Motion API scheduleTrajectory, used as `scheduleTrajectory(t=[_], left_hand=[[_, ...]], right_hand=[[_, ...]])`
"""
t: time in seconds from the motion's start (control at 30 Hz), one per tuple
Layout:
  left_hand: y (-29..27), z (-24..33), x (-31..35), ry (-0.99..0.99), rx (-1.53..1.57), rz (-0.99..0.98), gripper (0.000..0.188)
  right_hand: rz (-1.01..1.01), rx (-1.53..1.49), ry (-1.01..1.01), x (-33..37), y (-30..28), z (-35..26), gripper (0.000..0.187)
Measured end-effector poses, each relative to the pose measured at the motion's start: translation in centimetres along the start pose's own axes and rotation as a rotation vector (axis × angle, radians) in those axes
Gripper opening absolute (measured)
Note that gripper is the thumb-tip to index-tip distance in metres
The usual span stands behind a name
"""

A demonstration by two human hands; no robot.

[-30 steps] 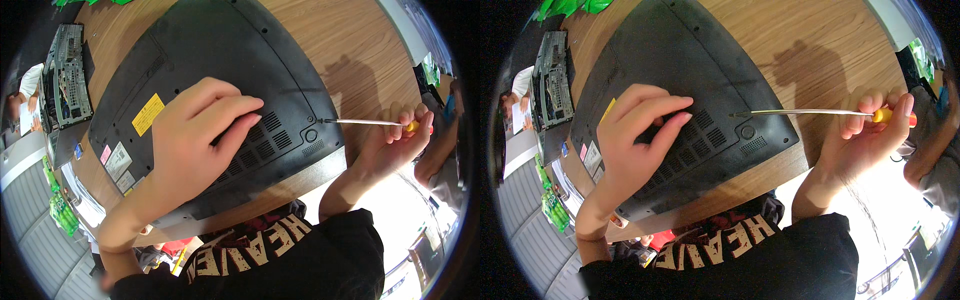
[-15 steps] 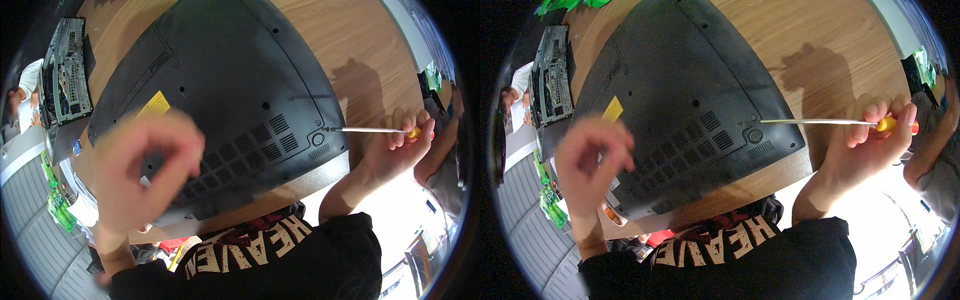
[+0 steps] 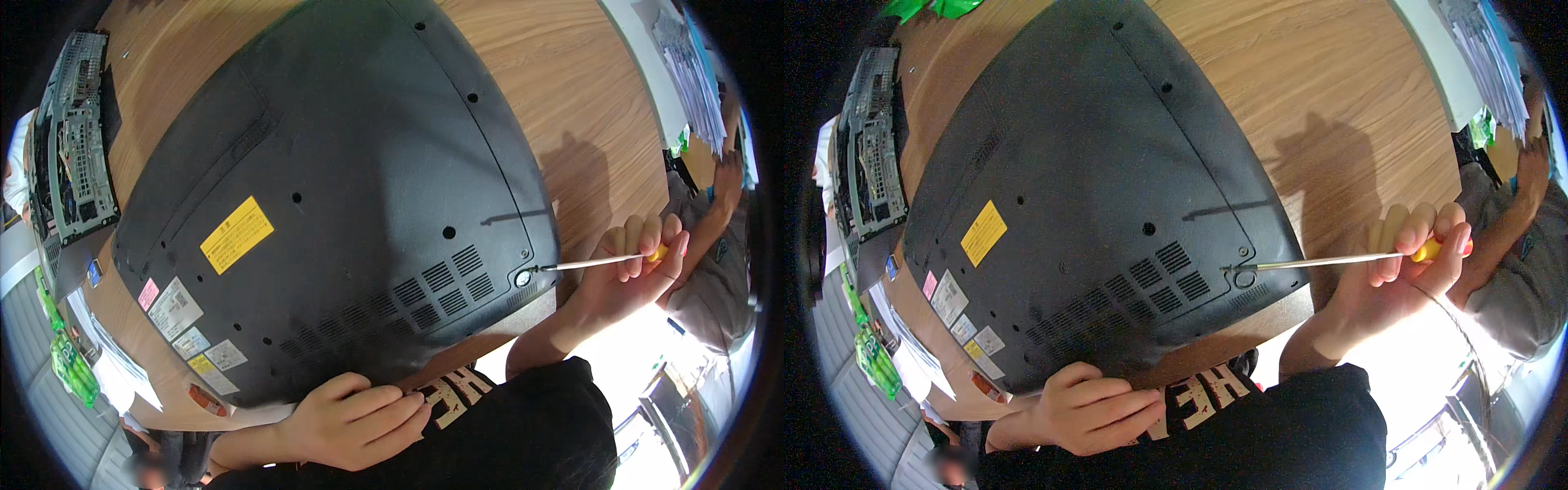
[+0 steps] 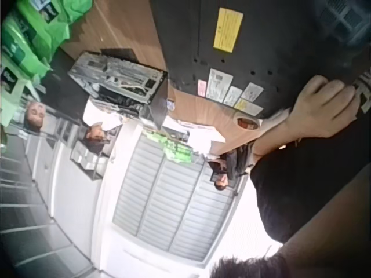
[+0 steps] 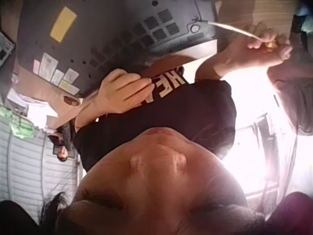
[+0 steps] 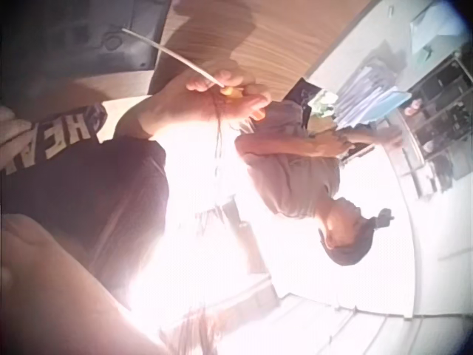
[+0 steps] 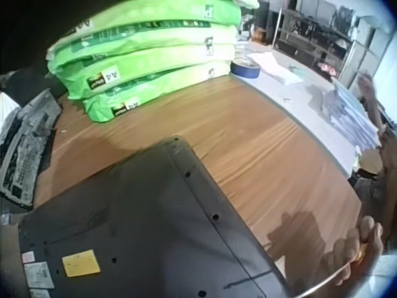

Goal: The person unscrews and removes several screws from the back panel of a laptop using a screwdriver, places the screws into a tape roll, and lifts the back panel off the device.

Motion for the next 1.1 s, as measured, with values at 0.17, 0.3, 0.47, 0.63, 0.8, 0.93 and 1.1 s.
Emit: scheduleTrajectory(t=[0.17, 0.3, 0.47, 0.63, 0.8, 0.93, 1.1], left_hand=[[0.7, -0.5, -0.4, 0.030, -0.160, 0.007, 0.022], [0.8, -0.8, -0.4, 0.049, -0.166, 0.011, 0.026], [1.0, -0.9, -0.7, -0.003, -0.126, 0.003, 0.027], [0.9, -1.2, -0.8, 0.006, -0.117, 0.044, 0.026], [0.9, -1.6, -0.7, -0.007, -0.099, 0.097, 0.028], [0.8, -1.7, -0.8, -0.004, -0.099, 0.092, 0.026], [0.6, -1.9, -1.1, -0.002, -0.076, 0.067, 0.025]], right_hand=[[-0.033, -0.058, 0.005, -0.2, 0.3, 0.2, 0.019], [-0.058, -0.102, 0.004, -0.2, 0.7, 0.1, 0.021], [-0.151, -0.062, 0.068, -0.1, 0.7, 0.2, 0.019], [-0.115, -0.088, 0.040, -0.1, 0.4, 0.0, 0.018], [-0.217, -0.046, 0.120, -0.8, -0.3, -0.3, 0.015], [-0.200, -0.073, 0.103, -0.8, 0.2, -0.2, 0.015], [-0.102, -0.011, 0.090, -1.0, 1.4, 0.9, 0.016]])
Point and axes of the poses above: each hand's wrist, its own x-axis away from the middle knuckle, its own y-axis out of the palm, z = x × y, the point moved 3 cm from there along -x, towards the middle knuckle, and after that the axes turned 8 degrees about z, right-handed, at the moved point
